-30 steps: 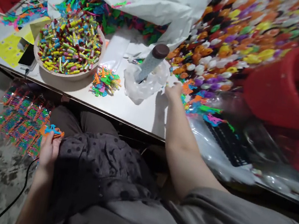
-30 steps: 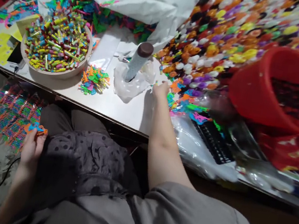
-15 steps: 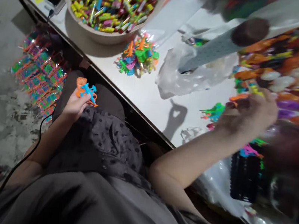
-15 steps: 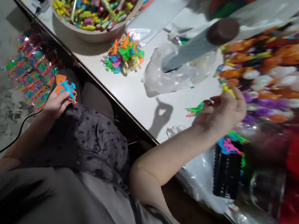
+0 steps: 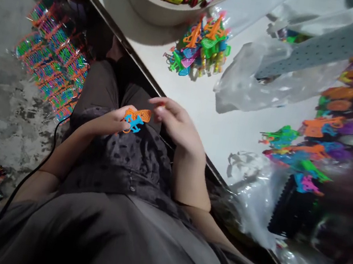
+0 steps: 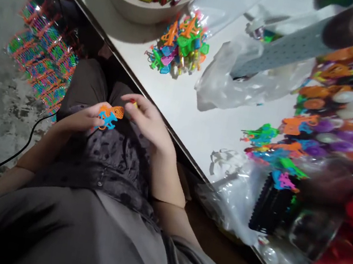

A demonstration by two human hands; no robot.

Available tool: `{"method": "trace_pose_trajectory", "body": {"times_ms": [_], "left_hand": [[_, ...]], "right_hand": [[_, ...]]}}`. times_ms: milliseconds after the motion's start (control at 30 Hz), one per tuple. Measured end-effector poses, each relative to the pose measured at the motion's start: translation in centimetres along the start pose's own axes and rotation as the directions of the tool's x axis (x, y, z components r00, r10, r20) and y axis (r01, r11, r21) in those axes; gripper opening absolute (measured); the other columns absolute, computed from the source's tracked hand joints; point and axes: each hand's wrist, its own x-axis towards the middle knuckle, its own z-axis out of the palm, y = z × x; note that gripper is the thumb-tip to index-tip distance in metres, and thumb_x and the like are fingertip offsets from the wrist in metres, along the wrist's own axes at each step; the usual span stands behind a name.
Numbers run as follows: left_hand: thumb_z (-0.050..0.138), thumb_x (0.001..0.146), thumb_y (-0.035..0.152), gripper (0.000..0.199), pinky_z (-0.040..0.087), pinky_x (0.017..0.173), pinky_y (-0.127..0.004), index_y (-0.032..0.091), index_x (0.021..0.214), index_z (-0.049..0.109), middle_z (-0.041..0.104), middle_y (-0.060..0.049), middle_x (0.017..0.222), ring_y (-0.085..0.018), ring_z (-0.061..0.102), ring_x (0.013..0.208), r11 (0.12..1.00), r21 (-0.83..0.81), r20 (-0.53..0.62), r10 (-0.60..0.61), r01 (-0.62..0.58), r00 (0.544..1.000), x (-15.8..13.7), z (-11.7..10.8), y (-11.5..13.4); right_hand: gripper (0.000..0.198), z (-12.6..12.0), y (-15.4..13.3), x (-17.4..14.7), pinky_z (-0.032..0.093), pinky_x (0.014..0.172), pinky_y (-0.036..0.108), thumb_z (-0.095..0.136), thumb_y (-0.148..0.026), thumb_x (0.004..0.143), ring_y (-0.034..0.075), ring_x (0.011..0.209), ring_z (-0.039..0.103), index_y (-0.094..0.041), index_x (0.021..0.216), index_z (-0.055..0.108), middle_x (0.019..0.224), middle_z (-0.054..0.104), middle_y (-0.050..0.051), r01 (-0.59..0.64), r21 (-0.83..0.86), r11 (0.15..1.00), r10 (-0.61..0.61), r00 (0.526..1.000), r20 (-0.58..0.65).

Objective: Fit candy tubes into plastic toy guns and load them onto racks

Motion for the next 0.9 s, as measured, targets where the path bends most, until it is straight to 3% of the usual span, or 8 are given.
{"method": "trace_pose_trajectory", "body": {"times_ms": [100,267,367,500,633,733,800,900], "left_hand": [[0.065,0.064,0.017,0.027,0.040,0.055,-0.019,0.018,0.089,0.053,0.054,0.004,0.070,-0.008,0.051,0.060,1.000,-0.002,0.000,0.018,-0.018,1.000,-0.2,-1.0,-0.5],[0.071,0.065,0.041,0.046,0.048,0.075,-0.027,0.017,0.099,0.053,0.062,-0.005,0.094,-0.015,0.062,0.084,0.930,-0.303,-0.151,0.168,-0.207,0.974,0.1,-1.6,-1.3],[0.076,0.061,0.040,0.059,0.046,0.088,-0.030,0.021,0.110,0.050,0.060,-0.005,0.105,-0.018,0.060,0.101,0.878,-0.317,-0.331,0.252,-0.358,0.909,0.5,-1.1,-1.9],[0.071,0.069,0.040,0.057,0.046,0.089,-0.031,0.025,0.117,0.044,0.061,-0.003,0.102,-0.016,0.063,0.098,0.846,-0.315,-0.519,0.226,-0.430,0.824,0.8,0.2,-2.5],[0.072,0.069,0.037,0.040,0.048,0.084,-0.030,0.022,0.101,0.053,0.063,-0.002,0.095,-0.015,0.063,0.091,0.865,-0.281,-0.511,0.232,-0.416,0.828,0.6,1.4,-2.6],[0.070,0.072,0.033,0.025,0.048,0.078,-0.026,0.019,0.086,0.054,0.062,0.002,0.081,-0.011,0.063,0.079,0.891,-0.208,-0.582,0.219,-0.404,0.783,0.4,1.6,-2.3],[0.071,0.070,0.029,0.024,0.048,0.073,-0.024,0.018,0.081,0.053,0.059,0.004,0.073,-0.009,0.060,0.070,0.900,-0.169,-0.624,0.218,-0.402,0.750,0.3,1.4,-2.0],[0.074,0.065,0.025,0.025,0.047,0.066,-0.021,0.017,0.076,0.053,0.058,0.005,0.068,-0.007,0.057,0.063,0.923,-0.146,-0.632,0.189,-0.355,0.751,0.3,1.1,-2.0]], "right_hand": [[0.029,1.3,0.6,0.2,0.042,0.061,0.023,0.068,-0.044,0.074,0.009,0.066,0.052,-0.018,0.084,0.060,0.075,0.057,-0.001,-0.062,-0.102,0.993,0.068,0.996,0.064],[0.039,3.1,2.2,0.1,0.030,0.045,0.020,0.069,-0.053,0.070,0.006,0.048,0.039,-0.020,0.081,0.052,0.060,0.048,-0.005,-0.138,0.100,0.985,0.151,0.979,-0.137],[0.044,4.7,2.8,-0.3,0.028,0.042,0.019,0.072,-0.055,0.064,0.005,0.045,0.038,-0.020,0.077,0.048,0.059,0.048,-0.006,-0.172,0.231,0.958,0.213,0.963,-0.167],[0.046,6.6,3.0,-0.8,0.030,0.042,0.018,0.074,-0.054,0.063,0.005,0.046,0.040,-0.020,0.073,0.044,0.059,0.049,-0.006,-0.151,0.328,0.932,0.231,0.947,-0.221],[0.042,7.4,3.5,-0.9,0.033,0.045,0.018,0.072,-0.051,0.067,0.006,0.049,0.043,-0.020,0.074,0.044,0.059,0.048,-0.006,-0.108,0.304,0.947,0.184,0.955,-0.231],[0.039,6.8,3.9,-0.9,0.041,0.053,0.021,0.066,-0.054,0.072,0.008,0.058,0.051,-0.022,0.088,0.048,0.070,0.054,-0.004,-0.039,0.236,0.971,0.084,0.980,-0.181],[0.038,6.0,3.7,-0.9,0.046,0.061,0.025,0.059,-0.056,0.078,0.011,0.069,0.056,-0.024,0.096,0.049,0.078,0.058,-0.002,0.033,0.160,0.987,-0.003,0.983,-0.186],[0.033,4.8,3.0,-0.9,0.049,0.077,0.029,0.055,-0.052,0.083,0.014,0.085,0.058,-0.024,0.101,0.054,0.091,0.060,0.002,0.104,-0.033,0.994,-0.109,0.976,-0.187]]}}
